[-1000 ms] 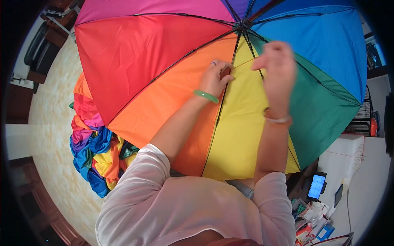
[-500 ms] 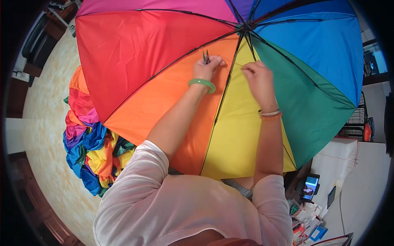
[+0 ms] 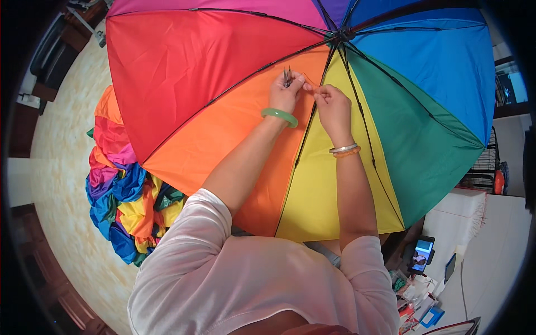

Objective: Repairing a colorful umbrella by sewing the fabric back onto the metal ribs using a needle and thread.

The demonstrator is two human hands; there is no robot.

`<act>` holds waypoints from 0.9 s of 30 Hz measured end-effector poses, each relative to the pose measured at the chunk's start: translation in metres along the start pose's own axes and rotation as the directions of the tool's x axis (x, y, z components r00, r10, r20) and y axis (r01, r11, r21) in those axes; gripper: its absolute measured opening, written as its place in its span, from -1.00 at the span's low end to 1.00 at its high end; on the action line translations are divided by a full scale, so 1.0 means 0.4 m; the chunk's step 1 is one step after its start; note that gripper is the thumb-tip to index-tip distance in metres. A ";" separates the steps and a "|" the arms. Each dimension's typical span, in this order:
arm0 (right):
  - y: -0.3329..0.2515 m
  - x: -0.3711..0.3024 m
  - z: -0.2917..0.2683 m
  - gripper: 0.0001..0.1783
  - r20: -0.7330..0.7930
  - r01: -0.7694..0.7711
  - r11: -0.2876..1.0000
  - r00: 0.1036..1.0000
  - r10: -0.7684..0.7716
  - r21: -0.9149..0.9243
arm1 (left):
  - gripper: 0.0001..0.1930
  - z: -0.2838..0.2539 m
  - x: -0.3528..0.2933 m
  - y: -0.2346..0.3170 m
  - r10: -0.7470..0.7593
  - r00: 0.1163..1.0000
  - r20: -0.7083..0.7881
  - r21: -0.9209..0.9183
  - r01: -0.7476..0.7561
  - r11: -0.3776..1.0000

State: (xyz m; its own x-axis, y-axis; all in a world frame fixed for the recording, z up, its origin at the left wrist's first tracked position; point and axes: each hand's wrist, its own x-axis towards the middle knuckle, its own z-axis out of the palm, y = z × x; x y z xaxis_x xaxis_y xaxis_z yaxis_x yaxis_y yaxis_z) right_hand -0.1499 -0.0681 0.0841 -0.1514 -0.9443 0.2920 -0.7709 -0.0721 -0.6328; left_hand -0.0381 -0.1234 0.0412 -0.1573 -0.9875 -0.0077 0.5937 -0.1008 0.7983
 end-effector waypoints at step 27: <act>-0.213 0.042 -0.278 -0.85 -0.348 0.228 0.727 0.937 0.016 0.648 | -0.91 -0.012 -0.032 -0.013 0.419 0.752 0.509 0.703 -0.644 0.302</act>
State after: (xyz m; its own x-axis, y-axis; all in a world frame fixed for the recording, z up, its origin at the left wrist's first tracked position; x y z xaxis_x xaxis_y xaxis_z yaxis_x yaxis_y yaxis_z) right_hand -0.1555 -0.0423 0.2228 -0.3693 -0.7747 0.5133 -0.1941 -0.4759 -0.8578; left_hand -0.0353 -0.1107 0.0344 -0.2714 -0.7229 0.6354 -0.2738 0.6909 0.6691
